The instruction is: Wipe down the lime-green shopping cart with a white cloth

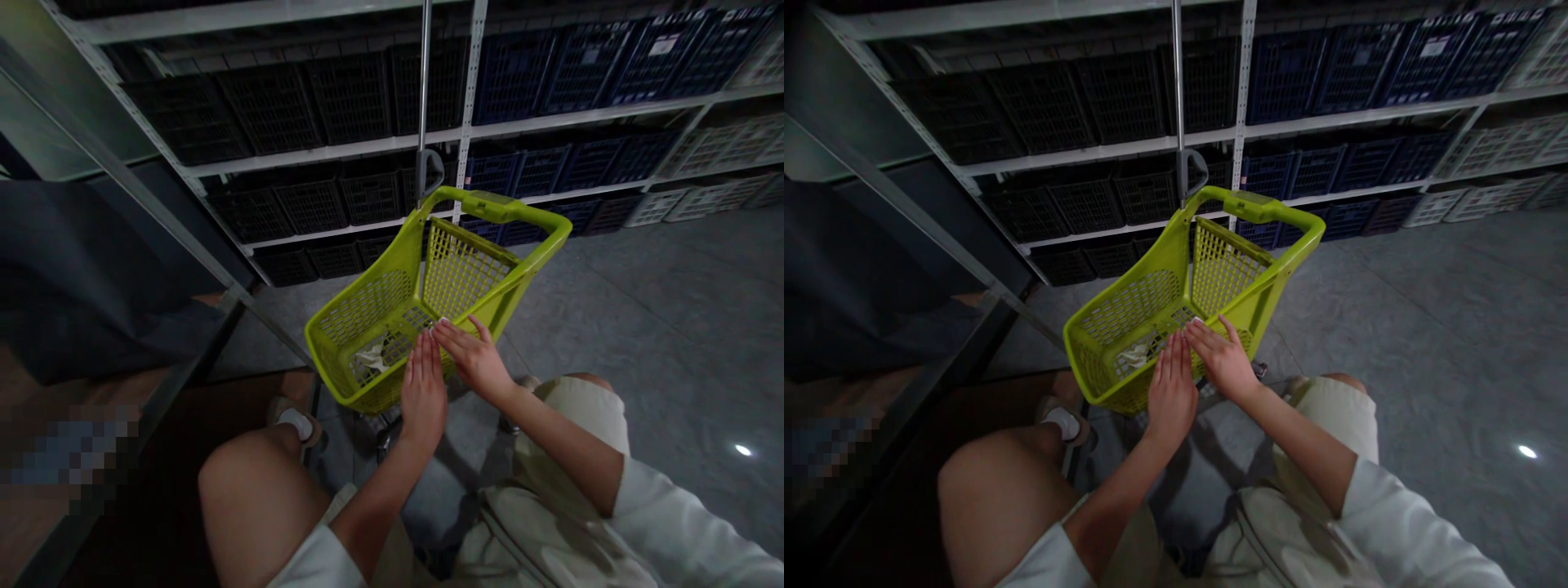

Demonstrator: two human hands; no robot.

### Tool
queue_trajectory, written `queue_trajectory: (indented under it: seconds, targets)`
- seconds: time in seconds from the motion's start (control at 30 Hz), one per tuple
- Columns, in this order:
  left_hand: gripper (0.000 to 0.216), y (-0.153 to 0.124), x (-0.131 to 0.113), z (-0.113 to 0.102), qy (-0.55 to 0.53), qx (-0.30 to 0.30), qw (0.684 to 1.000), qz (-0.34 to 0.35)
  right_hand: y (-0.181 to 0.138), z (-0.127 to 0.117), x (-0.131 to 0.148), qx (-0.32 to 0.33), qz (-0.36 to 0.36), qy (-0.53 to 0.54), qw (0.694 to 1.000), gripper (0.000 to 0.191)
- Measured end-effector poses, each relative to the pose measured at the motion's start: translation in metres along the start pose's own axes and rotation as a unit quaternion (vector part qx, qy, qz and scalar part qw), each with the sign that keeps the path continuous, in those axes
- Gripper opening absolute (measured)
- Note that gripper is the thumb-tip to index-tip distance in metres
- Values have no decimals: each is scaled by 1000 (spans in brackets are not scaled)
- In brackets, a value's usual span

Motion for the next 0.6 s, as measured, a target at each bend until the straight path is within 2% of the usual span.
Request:
queue_trajectory:
  seconds: [0.07, 0.17, 0.23, 0.3, 0.37, 0.4, 0.47, 0.6]
  targets:
    - [63, -1, 0, 1, -5, 3, 1000, 0, 0, -3, -3, 16, -33, 7, 999, 64]
    - [65, -1, 0, 2, -5, 12, 1000, 6, 0, -23, -40, 20, -67, -23, 997, 66]
    - [65, -1, 0, 2, 0, 14, 1000, 10, 2, -43, -78, -14, -31, -67, 997, 62]
    - [64, 0, 0, 2, 3, 13, 1000, 12, 3, -61, -111, -67, 45, -115, 990, 56]
    - [65, 0, 0, 2, 3, 10, 1000, 11, 2, -68, -122, -105, 110, -144, 978, 52]
    - [65, 0, -1, 2, 2, 8, 1000, 9, 1, -65, -119, -113, 125, -147, 975, 52]
    - [66, 0, -1, 2, -1, 4, 1000, 6, 1, -51, -94, -106, 123, -129, 978, 56]
    - [65, -1, -1, 3, 0, 5, 1000, 8, -1, -9, -21, -41, 44, -31, 998, 65]
Point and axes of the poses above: each hand's wrist, its own y-axis towards the middle knuckle, its own z-axis out of the palm, x = y × z, the point moved 5 cm from there along y, towards the middle knuckle, and after that the axes turned 6 degrees about y, right-handed, at the moved point
